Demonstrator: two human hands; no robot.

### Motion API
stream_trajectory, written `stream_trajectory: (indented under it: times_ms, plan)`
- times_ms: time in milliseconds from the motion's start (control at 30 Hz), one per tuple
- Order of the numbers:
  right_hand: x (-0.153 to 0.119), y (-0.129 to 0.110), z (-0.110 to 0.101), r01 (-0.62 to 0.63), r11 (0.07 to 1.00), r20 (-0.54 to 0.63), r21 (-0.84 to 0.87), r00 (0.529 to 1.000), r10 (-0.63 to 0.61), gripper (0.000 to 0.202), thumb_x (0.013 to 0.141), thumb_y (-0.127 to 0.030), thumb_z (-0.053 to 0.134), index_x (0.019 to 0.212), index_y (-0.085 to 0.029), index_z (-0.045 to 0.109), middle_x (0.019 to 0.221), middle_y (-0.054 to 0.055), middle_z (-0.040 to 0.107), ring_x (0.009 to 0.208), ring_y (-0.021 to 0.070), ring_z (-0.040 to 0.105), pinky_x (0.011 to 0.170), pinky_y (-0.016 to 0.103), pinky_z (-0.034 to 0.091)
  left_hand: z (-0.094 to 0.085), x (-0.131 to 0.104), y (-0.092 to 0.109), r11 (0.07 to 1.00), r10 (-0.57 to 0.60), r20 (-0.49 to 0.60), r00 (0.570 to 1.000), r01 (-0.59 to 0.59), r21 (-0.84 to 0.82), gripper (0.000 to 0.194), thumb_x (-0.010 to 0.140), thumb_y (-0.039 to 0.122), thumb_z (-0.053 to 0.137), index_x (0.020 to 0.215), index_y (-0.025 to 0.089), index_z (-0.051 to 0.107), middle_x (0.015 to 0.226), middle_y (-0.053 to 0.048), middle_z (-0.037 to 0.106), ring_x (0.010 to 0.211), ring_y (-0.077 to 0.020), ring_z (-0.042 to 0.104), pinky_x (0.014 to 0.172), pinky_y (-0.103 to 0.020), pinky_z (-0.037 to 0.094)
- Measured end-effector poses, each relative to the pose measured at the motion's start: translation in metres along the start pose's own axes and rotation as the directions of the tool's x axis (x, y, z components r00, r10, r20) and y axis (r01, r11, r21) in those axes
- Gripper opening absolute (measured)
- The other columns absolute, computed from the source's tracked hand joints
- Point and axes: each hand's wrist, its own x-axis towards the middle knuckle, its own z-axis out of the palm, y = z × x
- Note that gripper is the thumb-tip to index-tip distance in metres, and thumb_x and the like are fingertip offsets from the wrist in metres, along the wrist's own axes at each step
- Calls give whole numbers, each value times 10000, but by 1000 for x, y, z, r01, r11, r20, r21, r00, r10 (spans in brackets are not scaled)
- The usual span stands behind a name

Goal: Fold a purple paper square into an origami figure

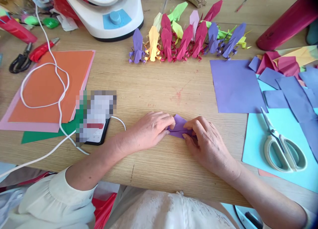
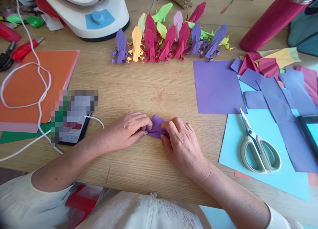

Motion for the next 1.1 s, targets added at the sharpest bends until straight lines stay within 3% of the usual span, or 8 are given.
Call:
stream_trajectory:
  times_ms: [233, 433, 533, 633, 867, 1100]
  plan:
    - [2, 0, 1, 46, 999, 4, 17, 999, -46, 126, 962, -146, 485, 974, -200, 598, 961, 66, 553, 854, 212, 557, 754, 375, 407, 13, -10, 2, 996, 33, -126, 991, -22, 84, 138, 981, 125, 498, 940, 177, 619, 895, -19, 641, 854, -166, 581, 796, -312, 418]
    - [3, 1, 1, 53, 998, 1, 37, 999, -53, 141, 967, -152, 478, 962, -199, 611, 963, 72, 560, 865, 209, 551, 765, 370, 398, 17, -45, 4, 971, 94, -293, 951, -23, 238, 242, 1007, 111, 452, 1099, 177, 666, 979, -62, 706, 897, -174, 617, 832, -345, 488]
    - [3, 1, 1, 57, 998, 7, 36, 998, -57, 138, 969, -159, 478, 954, -196, 610, 959, 73, 562, 864, 209, 551, 762, 368, 396, 17, -59, 7, 924, 219, -217, 951, -132, 359, 343, 1002, 110, 482, 1320, 190, 583, 1270, -83, 687, 1166, -219, 603, 993, -408, 474]
    - [4, 1, 1, 54, 998, 10, 36, 998, -54, 144, 969, -152, 473, 957, -193, 610, 956, 72, 561, 861, 207, 552, 764, 367, 397, 17, -62, 8, 885, 255, -79, 964, -200, 421, 406, 1017, 106, 439, 1409, 177, 522, 1472, -82, 561, 1395, -249, 465, 1134, -448, 388]
    - [3, 2, 1, 52, 998, 9, 47, 999, -53, 132, 959, -137, 486, 961, -190, 606, 970, 70, 562, 859, 202, 551, 759, 362, 395, 19, -57, 6, 879, 206, -16, 978, -178, 442, 425, 1020, 108, 411, 1434, 131, 500, 1514, -102, 510, 1408, -274, 458, 1120, -466, 411]
    - [3, 4, 1, 56, 996, 14, 74, 998, -57, 151, 953, -108, 476, 983, -195, 596, 986, 72, 568, 887, 204, 560, 778, 363, 408, 21, -54, 14, 888, 133, -40, 990, -101, 449, 441, 1011, 152, 484, 1452, 147, 485, 1488, -105, 541, 1378, -276, 486, 1103, -461, 430]
